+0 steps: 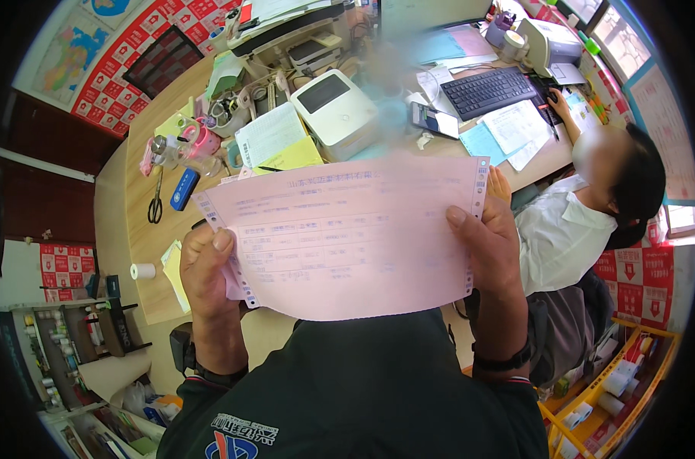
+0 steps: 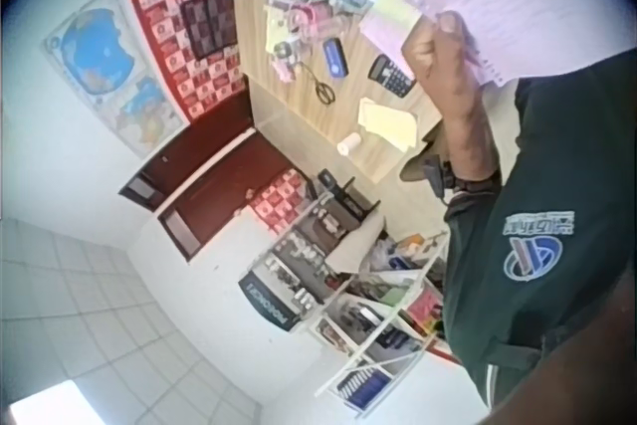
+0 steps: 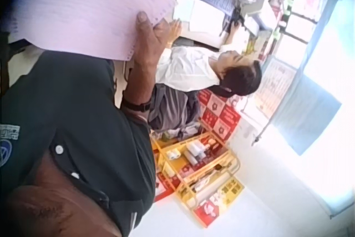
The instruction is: The recorder collects several documents from a colleague in an office and carries them out to a factory warehouse area.
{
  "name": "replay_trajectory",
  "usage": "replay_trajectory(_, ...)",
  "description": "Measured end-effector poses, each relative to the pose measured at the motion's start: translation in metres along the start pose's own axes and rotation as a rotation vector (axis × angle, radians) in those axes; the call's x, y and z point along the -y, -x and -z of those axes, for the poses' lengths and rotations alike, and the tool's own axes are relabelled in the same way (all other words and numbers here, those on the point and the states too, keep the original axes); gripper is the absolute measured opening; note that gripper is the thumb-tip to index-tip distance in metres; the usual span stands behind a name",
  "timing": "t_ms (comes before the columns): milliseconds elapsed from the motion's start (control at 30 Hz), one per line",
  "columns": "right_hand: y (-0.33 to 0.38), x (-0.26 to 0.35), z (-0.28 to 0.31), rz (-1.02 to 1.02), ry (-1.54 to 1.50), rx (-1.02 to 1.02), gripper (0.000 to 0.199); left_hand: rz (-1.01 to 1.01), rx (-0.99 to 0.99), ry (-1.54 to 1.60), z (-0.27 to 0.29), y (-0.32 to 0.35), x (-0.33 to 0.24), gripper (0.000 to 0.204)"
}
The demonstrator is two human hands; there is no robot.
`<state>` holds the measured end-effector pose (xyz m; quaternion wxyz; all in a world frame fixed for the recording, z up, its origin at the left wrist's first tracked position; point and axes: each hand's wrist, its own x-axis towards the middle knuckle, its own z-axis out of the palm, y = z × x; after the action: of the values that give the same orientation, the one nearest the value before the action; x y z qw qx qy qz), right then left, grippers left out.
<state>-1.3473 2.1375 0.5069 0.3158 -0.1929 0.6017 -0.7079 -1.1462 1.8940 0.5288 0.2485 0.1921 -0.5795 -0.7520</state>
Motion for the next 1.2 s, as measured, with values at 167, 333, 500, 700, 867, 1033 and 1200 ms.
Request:
replay_trajectory(167, 0.002, -0.001, 0.002, -0.008, 0.017, -0.023, 0.039, 0.006, 0.015, -0.024, 0.003, 0.001, 0.002, 0.030)
replay_trajectory(333, 0.004, -0.003, 0.007, 0.021, 0.027, 0.007, 0.039, 0.006, 0.010, -0.027, -0.002, 0.001, 0.001, 0.030)
replay_trajectory(500, 0.005, 0.000, 0.002, 0.036, 0.003, -0.042, 0.031, -0.030, -0.060, 0.000, -0.001, 0.002, 0.007, 0.026)
replay_trajectory(700, 0.006, 0.005, -0.001, 0.054, -0.116, 0.019, 0.023, 0.002, -0.101, 0.037, -0.003, -0.001, 0.008, 0.028)
replay_trajectory(867, 0.011, 0.010, 0.002, 0.028, -0.145, 0.032, 0.026, -0.006, -0.014, 0.047, 0.005, -0.004, 0.013, 0.032)
replay_trajectory(1033, 0.012, 0.012, 0.003, 0.036, -0.143, 0.083, 0.030, -0.013, -0.019, 0.047, -0.001, -0.005, 0.013, 0.032)
replay_trajectory(1200, 0.014, 0.011, 0.004, 0.035, -0.141, 0.078, 0.030, -0.028, -0.024, 0.050, -0.003, -0.004, 0.013, 0.033)
